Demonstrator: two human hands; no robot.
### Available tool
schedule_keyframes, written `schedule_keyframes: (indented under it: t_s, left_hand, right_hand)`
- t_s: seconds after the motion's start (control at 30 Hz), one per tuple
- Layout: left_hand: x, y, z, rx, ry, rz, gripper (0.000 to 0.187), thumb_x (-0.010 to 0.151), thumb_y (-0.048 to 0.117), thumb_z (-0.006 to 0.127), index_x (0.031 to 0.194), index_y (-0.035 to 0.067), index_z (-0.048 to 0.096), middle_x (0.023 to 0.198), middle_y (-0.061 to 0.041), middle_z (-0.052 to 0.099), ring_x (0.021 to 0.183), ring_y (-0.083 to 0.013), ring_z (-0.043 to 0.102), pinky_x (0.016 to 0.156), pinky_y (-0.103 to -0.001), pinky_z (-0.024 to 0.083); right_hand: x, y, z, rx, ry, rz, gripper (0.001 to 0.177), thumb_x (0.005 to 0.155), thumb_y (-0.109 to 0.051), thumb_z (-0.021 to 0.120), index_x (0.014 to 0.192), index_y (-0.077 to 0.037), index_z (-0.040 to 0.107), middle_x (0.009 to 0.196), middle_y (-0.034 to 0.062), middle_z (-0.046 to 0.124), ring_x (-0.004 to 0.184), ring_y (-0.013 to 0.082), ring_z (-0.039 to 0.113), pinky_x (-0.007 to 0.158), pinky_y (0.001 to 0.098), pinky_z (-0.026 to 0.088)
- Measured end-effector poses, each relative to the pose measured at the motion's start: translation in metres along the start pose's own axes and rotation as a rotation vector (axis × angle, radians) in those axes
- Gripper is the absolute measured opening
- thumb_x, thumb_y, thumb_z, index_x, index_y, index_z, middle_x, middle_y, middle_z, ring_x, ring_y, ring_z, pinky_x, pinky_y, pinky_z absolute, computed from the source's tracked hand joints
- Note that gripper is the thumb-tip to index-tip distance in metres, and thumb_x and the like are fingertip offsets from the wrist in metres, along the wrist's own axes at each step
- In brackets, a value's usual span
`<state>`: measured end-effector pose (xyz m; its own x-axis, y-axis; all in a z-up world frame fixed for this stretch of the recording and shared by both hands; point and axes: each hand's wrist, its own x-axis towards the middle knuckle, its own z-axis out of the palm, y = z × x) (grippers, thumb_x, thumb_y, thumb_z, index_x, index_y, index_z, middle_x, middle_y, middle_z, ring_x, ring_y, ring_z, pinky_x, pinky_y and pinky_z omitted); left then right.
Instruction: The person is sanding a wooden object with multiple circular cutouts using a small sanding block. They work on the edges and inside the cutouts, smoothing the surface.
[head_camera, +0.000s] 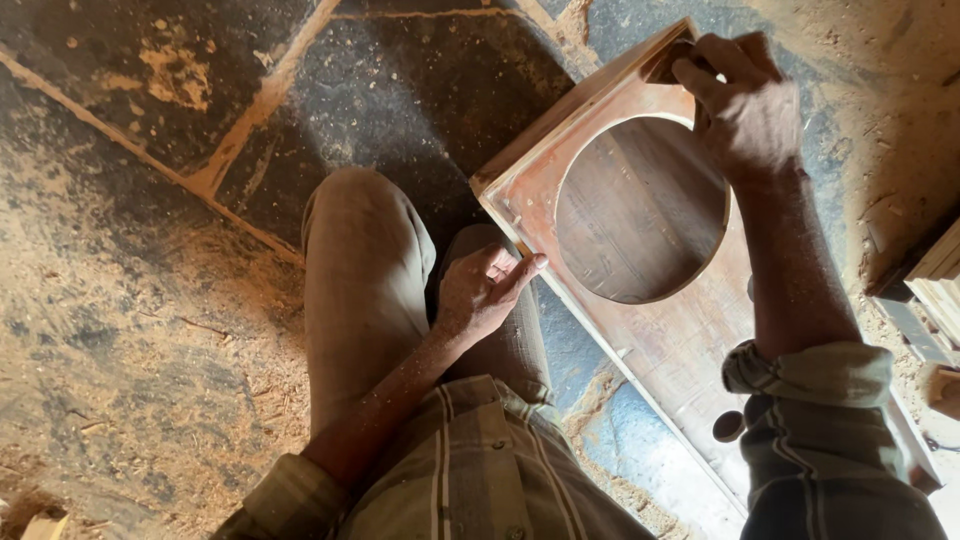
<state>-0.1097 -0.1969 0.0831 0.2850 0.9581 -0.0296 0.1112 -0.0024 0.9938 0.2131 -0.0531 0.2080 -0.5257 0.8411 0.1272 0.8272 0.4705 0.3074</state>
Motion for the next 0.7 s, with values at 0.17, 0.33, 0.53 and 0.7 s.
schedule_keyframes:
  t_s: [0.17,0.33,0.53,0.7]
  left_hand:
    - [0.000,-0.020,0.005,0.276,0.032,0.352,0.026,0.095,0.022,0.080,0.120,0.016,0.074,0.070,-0.009,0.068,0.058,-0.0224,0.067,0.047,-0.033,0.052]
    - [-0.002,-0.034,0.008,0.372,0.093,0.526,0.043,0.098,0.012,0.079,0.138,0.023,0.064,0.074,-0.008,0.060,0.062,-0.0209,0.064,0.049,-0.032,0.052]
    - [-0.004,-0.033,0.010,0.289,0.098,0.537,0.037,0.101,0.013,0.077,0.136,0.019,0.065,0.078,-0.008,0.064,0.067,-0.0215,0.068,0.055,-0.032,0.055]
    - [-0.004,-0.030,0.012,0.065,0.042,0.179,0.029,0.098,0.028,0.084,0.101,0.021,0.056,0.075,-0.005,0.065,0.064,-0.0169,0.068,0.056,-0.031,0.056]
  right_hand:
    - [-0.029,0.009,-0.003,-0.055,-0.185,-0.016,0.018,0.114,-0.002,0.067,0.108,-0.011,0.081,0.106,0.0046,0.077,0.090,0.0134,0.068,0.067,0.0234,0.059]
    - [-0.052,0.007,-0.033,-0.004,-0.281,0.041,0.014,0.115,-0.009,0.070,0.106,-0.011,0.080,0.108,0.0058,0.078,0.094,0.0149,0.070,0.074,0.0273,0.062]
    - [-0.030,0.001,-0.073,0.237,-0.332,0.328,0.020,0.108,-0.004,0.066,0.122,-0.014,0.077,0.112,0.0088,0.077,0.082,0.0095,0.066,0.067,0.0250,0.056]
    - [0.017,-0.023,-0.074,0.067,-0.893,0.490,0.098,0.082,0.002,0.060,0.170,-0.035,0.036,0.070,0.0116,0.070,0.045,0.0156,0.046,0.050,0.0333,0.050]
